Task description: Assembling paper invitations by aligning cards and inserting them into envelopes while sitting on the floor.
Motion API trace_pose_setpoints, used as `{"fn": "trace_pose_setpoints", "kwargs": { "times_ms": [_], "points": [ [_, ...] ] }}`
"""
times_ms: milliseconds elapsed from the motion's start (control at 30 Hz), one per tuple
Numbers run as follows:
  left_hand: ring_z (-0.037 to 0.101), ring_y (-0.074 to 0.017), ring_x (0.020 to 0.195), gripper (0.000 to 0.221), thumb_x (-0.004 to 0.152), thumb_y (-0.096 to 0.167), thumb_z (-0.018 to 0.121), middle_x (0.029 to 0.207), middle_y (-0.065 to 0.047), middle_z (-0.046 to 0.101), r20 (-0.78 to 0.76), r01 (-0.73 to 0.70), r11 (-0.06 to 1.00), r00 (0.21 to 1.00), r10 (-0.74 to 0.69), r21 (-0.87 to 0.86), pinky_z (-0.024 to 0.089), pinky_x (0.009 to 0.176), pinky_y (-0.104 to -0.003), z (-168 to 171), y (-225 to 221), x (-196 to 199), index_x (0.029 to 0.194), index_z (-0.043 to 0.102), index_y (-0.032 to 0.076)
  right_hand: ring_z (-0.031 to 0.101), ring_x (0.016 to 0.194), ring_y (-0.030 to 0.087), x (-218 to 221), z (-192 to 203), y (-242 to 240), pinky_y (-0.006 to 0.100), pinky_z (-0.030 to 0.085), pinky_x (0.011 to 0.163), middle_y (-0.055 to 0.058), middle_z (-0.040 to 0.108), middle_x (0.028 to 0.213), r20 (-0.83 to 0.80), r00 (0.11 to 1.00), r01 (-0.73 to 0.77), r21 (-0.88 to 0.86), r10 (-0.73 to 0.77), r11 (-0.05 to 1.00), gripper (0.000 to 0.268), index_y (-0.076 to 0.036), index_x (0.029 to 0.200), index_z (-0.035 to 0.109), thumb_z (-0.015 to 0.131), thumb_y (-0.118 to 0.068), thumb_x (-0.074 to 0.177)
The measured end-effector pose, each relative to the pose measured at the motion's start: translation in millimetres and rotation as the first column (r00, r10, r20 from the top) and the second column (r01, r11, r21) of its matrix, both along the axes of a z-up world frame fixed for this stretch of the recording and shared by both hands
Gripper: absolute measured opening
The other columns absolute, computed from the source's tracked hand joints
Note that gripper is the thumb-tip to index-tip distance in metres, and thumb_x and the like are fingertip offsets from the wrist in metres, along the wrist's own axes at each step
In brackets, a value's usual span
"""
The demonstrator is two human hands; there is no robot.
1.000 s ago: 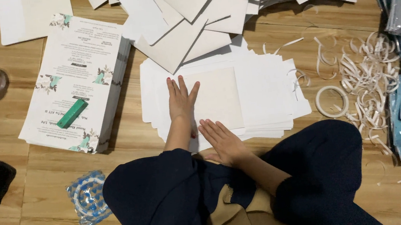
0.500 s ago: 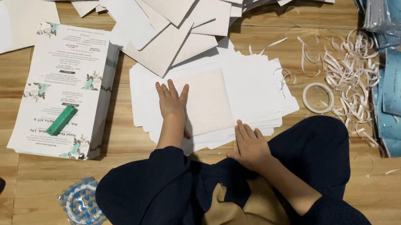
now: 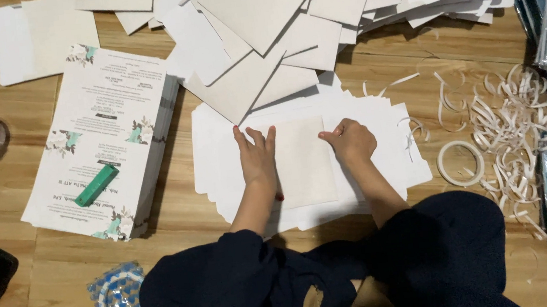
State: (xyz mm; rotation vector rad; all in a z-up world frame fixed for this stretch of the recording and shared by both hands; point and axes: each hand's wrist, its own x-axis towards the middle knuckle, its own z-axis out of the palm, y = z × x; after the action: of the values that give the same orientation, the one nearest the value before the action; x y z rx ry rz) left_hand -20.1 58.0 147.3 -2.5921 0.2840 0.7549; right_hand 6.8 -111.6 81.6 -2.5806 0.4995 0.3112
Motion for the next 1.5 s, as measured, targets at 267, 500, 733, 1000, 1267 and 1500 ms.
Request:
{"fn": "trace_pose_setpoints", "kwargs": {
  "times_ms": [267,500,733,1000,1267,1500],
  "points": [
    [0.046,-0.0386,0.115,0.103,0.063,0.018,0.077,0.132,-0.022,0.038,0.021,-0.014,1.000,1.000,0.013,0.015,-0.002,0.103,-0.061,-38,-8,12,0.143,0.012,0.015,0.062,0.058,0.027,48,-12,-8,0.035,0.044,0.059,0.009,0.058,0.055,-0.086,0.996,0.025,0.015,-0.024,1.000,0.028,-0.009,0.067,0.057,0.074,-0.030,0.072],
    [0.028,-0.0429,0.127,0.097,0.067,0.027,0.075,0.139,-0.019,0.032,0.025,-0.048,0.999,0.999,0.048,0.005,-0.005,0.099,-0.067,-16,-8,-1,0.143,0.014,0.019,0.066,0.081,0.032,-12,7,-8,0.035,0.040,0.072,0.012,0.067,0.074,-0.424,0.860,-0.382,-0.164,0.285,0.909,0.030,-0.011,0.077,0.065,0.068,-0.041,0.073],
    [0.016,-0.0347,0.134,0.103,0.059,0.060,0.071,0.148,-0.009,0.020,0.030,-0.034,0.989,0.999,0.039,-0.145,0.003,0.101,-0.065,-11,-26,-55,0.141,0.022,0.022,0.063,0.080,0.030,-102,8,-8,0.035,0.038,0.069,0.008,0.063,0.073,-0.268,0.897,-0.388,-0.102,0.350,0.916,0.029,-0.011,0.077,0.062,0.071,-0.038,0.070],
    [0.005,-0.0345,0.136,0.095,0.079,0.059,0.051,0.148,-0.019,0.003,-0.203,-0.175,0.921,0.973,0.108,-0.349,0.011,0.107,-0.051,-30,-50,-125,0.141,0.010,0.000,0.057,0.095,0.029,-127,-19,-2,0.045,0.047,0.076,0.011,0.054,0.094,-0.066,0.996,-0.051,0.149,0.061,0.987,0.049,-0.006,0.103,0.050,0.064,-0.044,0.077],
    [0.003,-0.0375,0.135,0.102,0.074,0.055,0.059,0.146,-0.024,-0.001,-0.245,-0.397,0.815,0.916,0.318,-0.422,0.002,0.109,-0.049,-64,-37,-154,0.139,0.008,-0.005,0.062,0.085,0.029,-117,-53,-3,0.040,0.048,0.070,0.007,0.057,0.086,-0.082,0.992,0.110,0.235,-0.093,0.966,0.033,-0.008,0.095,0.054,0.068,-0.031,0.076],
    [0.005,-0.0347,0.136,0.095,0.079,0.051,0.055,0.148,-0.020,0.003,-0.231,-0.445,0.829,0.894,0.385,-0.339,-0.007,0.104,-0.057,-55,-30,-152,0.140,0.004,-0.002,0.057,0.048,0.014,-118,-53,-13,0.021,0.051,0.038,0.013,0.055,0.067,-0.113,0.962,0.248,0.743,-0.249,0.621,0.041,0.011,0.111,0.047,0.064,0.000,0.076]
  ]
}}
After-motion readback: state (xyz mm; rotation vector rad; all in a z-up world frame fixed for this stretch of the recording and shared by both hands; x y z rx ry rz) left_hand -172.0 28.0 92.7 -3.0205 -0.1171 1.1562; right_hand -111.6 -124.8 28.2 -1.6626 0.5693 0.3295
